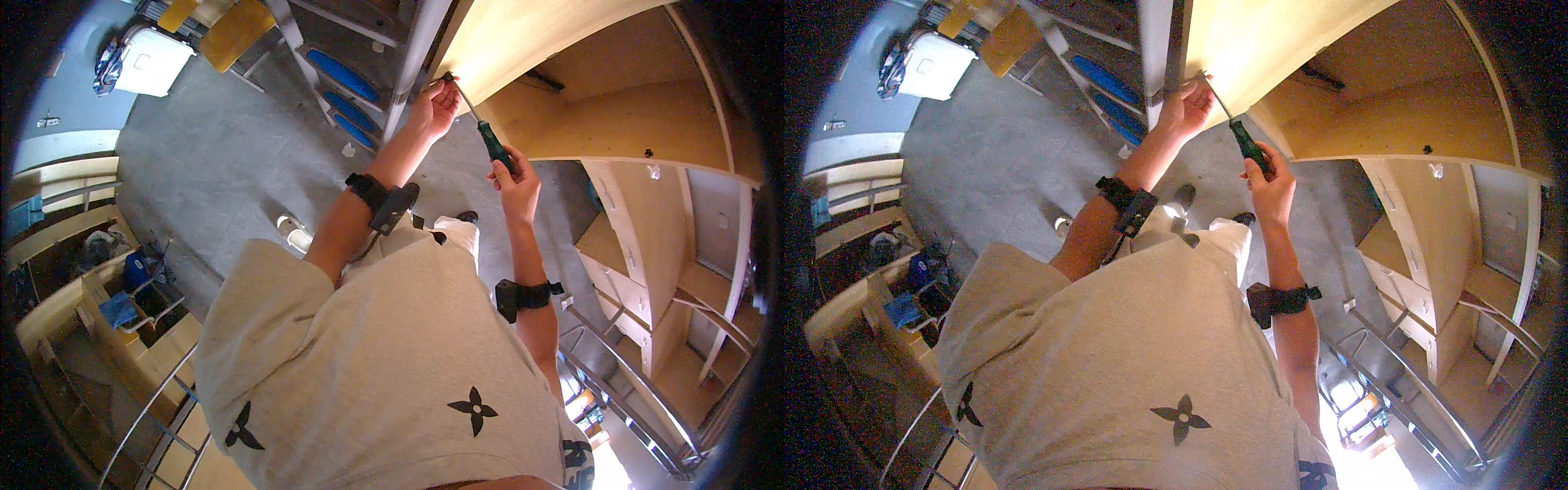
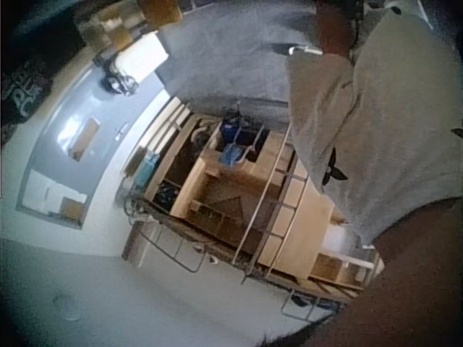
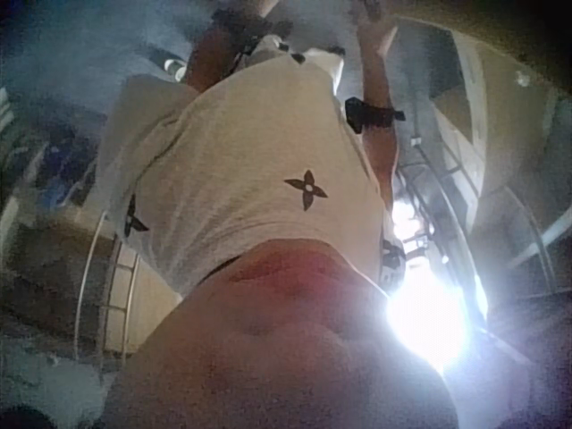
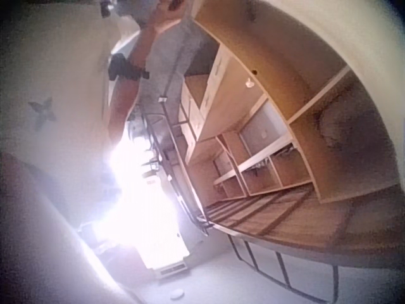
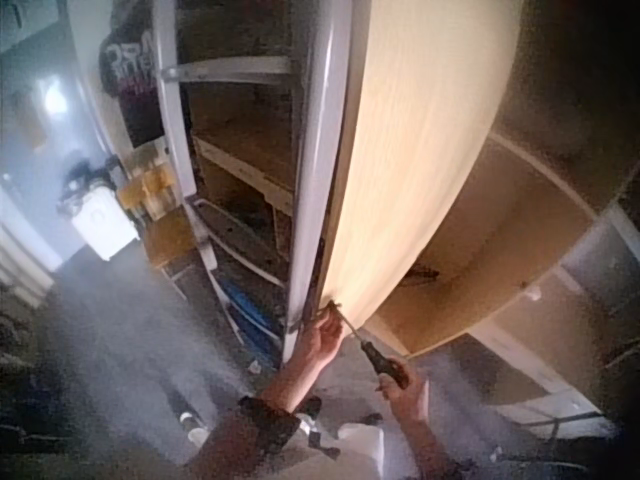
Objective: The person uses a screwdriver to secure a hinge onto a wooden cabinet door and then aligns the door with the cabinet frame.
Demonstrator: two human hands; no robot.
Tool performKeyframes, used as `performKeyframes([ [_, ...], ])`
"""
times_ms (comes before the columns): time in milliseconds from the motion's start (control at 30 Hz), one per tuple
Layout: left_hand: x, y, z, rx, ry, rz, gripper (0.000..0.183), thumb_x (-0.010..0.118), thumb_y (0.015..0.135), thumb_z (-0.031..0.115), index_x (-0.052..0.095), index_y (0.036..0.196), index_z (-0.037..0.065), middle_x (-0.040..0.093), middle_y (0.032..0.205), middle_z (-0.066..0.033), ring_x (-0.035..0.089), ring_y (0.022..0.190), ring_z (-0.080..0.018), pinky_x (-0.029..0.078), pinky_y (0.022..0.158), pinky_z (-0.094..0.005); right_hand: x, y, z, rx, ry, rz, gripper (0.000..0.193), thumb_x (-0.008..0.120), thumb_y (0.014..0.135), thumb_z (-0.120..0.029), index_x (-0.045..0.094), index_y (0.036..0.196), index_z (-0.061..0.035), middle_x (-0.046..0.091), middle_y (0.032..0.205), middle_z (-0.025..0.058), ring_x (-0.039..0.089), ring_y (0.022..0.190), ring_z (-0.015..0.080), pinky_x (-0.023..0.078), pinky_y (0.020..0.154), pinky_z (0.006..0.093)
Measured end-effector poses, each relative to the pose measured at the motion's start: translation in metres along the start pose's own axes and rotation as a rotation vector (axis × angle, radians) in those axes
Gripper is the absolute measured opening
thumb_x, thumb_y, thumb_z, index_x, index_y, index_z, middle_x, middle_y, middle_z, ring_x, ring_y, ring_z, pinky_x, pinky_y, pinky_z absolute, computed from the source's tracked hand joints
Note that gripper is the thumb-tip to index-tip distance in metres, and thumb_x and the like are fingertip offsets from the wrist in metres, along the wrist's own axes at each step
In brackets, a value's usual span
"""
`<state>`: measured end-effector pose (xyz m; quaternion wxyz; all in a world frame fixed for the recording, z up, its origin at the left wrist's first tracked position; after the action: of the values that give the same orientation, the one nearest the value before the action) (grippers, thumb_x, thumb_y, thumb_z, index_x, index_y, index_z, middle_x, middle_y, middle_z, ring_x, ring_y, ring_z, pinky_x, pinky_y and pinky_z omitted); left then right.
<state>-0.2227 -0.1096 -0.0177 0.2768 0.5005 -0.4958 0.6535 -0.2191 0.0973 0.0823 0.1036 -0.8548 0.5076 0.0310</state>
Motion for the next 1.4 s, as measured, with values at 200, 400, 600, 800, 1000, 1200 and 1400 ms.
performKeyframes([
  [200,-0.002,0.001,0.002,-0.031,-0.024,-0.021,0.023,0.060,0.082,0.004,0.058,0.105,0.002,0.063,0.104,-0.0126,0.061,0.088,-0.0209,0.052,0.077,-0.0344,0.002,0.000,0.001,0.013,0.016,-0.002,0.032,0.063,0.083,-0.007,0.056,0.113,0.0007,0.062,0.082,0.0063,0.059,0.062,0.0095,0.042,0.050,0.0204],
  [400,-0.006,0.008,0.000,-0.073,-0.051,-0.085,0.027,0.060,0.081,0.001,0.057,0.107,0.000,0.064,0.100,-0.0118,0.062,0.086,-0.0205,0.052,0.076,-0.0322,-0.003,0.004,0.000,0.229,0.233,-0.049,0.029,0.057,0.088,-0.010,0.053,0.113,0.0027,0.063,0.081,0.0089,0.057,0.059,0.0098,0.039,0.047,0.0208],
  [600,-0.005,0.011,0.000,-0.091,-0.027,-0.094,0.029,0.060,0.080,0.000,0.056,0.108,-0.001,0.062,0.101,-0.0117,0.061,0.086,-0.0191,0.051,0.076,-0.0318,-0.001,0.011,-0.005,-0.070,-0.039,0.018,0.029,0.054,0.089,-0.010,0.051,0.115,0.0027,0.062,0.084,0.0090,0.057,0.058,0.0125,0.040,0.049,0.0208],
  [800,-0.011,0.015,0.003,-0.151,-0.004,-0.060,0.033,0.059,0.079,-0.001,0.054,0.111,-0.002,0.062,0.098,-0.0106,0.060,0.085,-0.0187,0.050,0.078,-0.0327,-0.003,0.007,-0.003,-0.079,-0.132,0.103,0.035,0.059,0.086,-0.010,0.051,0.118,0.0000,0.062,0.084,0.0089,0.058,0.061,0.0160,0.044,0.054,0.0234],
  [1000,-0.013,0.018,0.003,-0.204,-0.019,-0.012,0.018,0.052,0.087,0.000,0.058,0.103,0.002,0.064,0.097,-0.0110,0.060,0.084,-0.0190,0.051,0.073,-0.0330,-0.011,0.010,-0.002,0.308,0.397,-0.115,0.038,0.063,0.081,-0.006,0.052,0.117,-0.0030,0.063,0.085,0.0105,0.060,0.067,0.0181,0.047,0.059,0.0279],
  [1200,-0.008,0.015,0.005,-0.164,0.092,-0.001,0.044,0.062,0.073,-0.002,0.053,0.116,-0.002,0.063,0.097,-0.0048,0.061,0.085,-0.0182,0.049,0.080,-0.0332,-0.003,0.000,-0.021,-0.496,-0.612,0.192,0.033,0.057,0.084,0.000,0.049,0.117,-0.0004,0.059,0.087,0.0103,0.058,0.062,0.0151,0.044,0.051,0.0256],
  [1400,-0.009,0.014,0.003,-0.168,0.107,-0.039,0.044,0.064,0.071,-0.003,0.054,0.114,-0.001,0.064,0.093,-0.0055,0.061,0.081,-0.0177,0.050,0.076,-0.0318,-0.013,0.002,0.002,0.476,0.433,-0.130,0.030,0.054,0.090,-0.012,0.048,0.117,0.0000,0.062,0.084,0.0117,0.057,0.052,0.0128,0.039,0.043,0.0208],
])
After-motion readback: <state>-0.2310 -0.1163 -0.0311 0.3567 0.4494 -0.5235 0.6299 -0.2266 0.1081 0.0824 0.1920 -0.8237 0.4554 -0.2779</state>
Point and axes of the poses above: each hand's wrist, its own y-axis towards the middle knuckle, its own x-axis out of the palm, z = x × y, the point moved 3 cm from there along y, towards the middle knuckle
